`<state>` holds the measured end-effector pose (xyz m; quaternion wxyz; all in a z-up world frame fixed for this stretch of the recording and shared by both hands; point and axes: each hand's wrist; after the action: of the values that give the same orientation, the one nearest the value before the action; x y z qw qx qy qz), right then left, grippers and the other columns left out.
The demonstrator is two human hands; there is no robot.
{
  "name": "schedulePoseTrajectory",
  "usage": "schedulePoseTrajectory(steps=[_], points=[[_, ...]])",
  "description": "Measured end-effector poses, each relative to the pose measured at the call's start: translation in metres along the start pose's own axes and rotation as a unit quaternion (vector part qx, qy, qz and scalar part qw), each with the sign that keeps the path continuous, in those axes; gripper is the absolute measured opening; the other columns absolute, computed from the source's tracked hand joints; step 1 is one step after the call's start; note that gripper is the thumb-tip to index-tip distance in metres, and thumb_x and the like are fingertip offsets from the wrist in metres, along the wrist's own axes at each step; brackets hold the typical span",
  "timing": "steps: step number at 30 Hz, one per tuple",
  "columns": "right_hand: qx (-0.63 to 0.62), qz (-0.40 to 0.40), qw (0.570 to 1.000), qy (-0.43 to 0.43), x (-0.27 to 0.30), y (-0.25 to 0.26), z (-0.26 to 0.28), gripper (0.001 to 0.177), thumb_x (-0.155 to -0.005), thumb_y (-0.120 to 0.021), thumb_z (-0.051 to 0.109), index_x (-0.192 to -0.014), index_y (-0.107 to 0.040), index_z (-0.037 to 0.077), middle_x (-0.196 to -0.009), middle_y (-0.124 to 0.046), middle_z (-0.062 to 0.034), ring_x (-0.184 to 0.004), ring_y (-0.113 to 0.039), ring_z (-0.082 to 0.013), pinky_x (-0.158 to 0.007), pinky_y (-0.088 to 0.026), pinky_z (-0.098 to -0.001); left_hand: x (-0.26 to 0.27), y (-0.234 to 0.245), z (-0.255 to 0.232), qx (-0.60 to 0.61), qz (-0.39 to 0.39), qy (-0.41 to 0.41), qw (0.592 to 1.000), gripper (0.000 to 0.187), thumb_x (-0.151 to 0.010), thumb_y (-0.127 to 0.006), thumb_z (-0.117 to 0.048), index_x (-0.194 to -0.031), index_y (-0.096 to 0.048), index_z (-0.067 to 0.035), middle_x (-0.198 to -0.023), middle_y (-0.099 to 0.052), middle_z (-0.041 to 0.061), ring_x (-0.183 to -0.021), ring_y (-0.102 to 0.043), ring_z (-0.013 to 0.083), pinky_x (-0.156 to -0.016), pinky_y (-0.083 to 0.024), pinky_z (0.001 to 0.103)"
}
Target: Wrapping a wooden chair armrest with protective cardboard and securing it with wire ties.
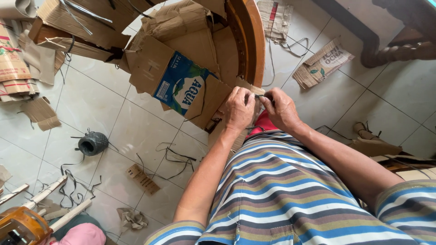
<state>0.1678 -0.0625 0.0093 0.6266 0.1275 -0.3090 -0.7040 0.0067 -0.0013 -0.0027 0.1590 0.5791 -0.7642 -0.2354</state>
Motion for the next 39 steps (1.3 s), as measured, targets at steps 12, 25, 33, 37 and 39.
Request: schedulePoseTrajectory(steps=[12, 25, 33, 37, 39], points=[[-0.007, 0.03, 0.999, -0.013, 0.007, -0.004, -0.024, 0.022, -0.11, -0.058, 0.027, -0.093, -0.062, 0.014, -0.072, -0.065, -0.0128, -0.078, -0.069, -0.0393, -0.067, -0.053, -0.0455, 0.0, 0.004, -0.007, 0.006, -0.003, -0.007, 1.0, 0.01, -0.091, -0.064, -0.015, -0.084, -0.056, -0.013, -0.08, -0.054, 0.006, -0.081, -0.065, 0.0323, -0.073, -0.055, 0.04], [-0.022, 0.043, 0.999, -0.01, 0.006, -0.008, -0.036, 0.023, -0.11, -0.057, 0.026, -0.092, -0.06, 0.012, -0.072, -0.062, -0.0172, -0.078, -0.066, -0.0442, -0.066, -0.051, -0.0488, 0.002, -0.003, -0.001, 0.016, -0.033, 0.0, 0.999, 0.011, -0.089, -0.064, -0.013, -0.081, -0.055, -0.013, -0.077, -0.053, 0.007, -0.076, -0.063, 0.0312, -0.068, -0.053, 0.038], [-0.051, 0.04, 0.997, -0.047, 0.006, -0.006, -0.033, 0.021, -0.109, -0.058, 0.027, -0.095, -0.062, 0.012, -0.073, -0.064, -0.0182, -0.078, -0.067, -0.0428, -0.067, -0.052, -0.0487, 0.005, 0.02, -0.004, 0.045, 0.035, 0.022, 0.998, 0.026, -0.087, -0.075, -0.025, -0.105, -0.061, -0.011, -0.093, -0.062, 0.011, -0.089, -0.068, 0.0337, -0.075, -0.057, 0.042], [-0.104, 0.036, 0.986, -0.123, 0.003, 0.002, -0.042, 0.024, -0.111, -0.055, 0.029, -0.103, -0.066, 0.01, -0.083, -0.068, -0.0202, -0.082, -0.068, -0.0373, -0.074, -0.053, -0.048, 0.026, 0.034, -0.005, 0.005, 0.104, 0.019, 0.994, 0.082, -0.082, -0.079, -0.04, -0.145, -0.048, 0.002, -0.132, -0.058, 0.032, -0.121, -0.058, 0.053, -0.101, -0.05, 0.06], [-0.101, 0.035, 0.984, -0.144, 0.004, 0.002, -0.056, 0.024, -0.111, -0.055, 0.029, -0.105, -0.067, 0.01, -0.085, -0.069, -0.0198, -0.085, -0.068, -0.0356, -0.075, -0.053, -0.0478, 0.036, 0.029, -0.013, -0.019, 0.135, 0.094, 0.986, 0.088, -0.079, -0.08, -0.041, -0.148, -0.044, 0.001, -0.132, -0.058, 0.033, -0.121, -0.059, 0.0532, -0.101, -0.05, 0.062]])
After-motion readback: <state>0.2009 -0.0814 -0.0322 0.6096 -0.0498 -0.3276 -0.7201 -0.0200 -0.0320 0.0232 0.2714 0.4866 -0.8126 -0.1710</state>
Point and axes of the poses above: each hand's wrist, its own x-axis away from the middle knuckle, its own y-axis out of the back of the hand, z = x × y
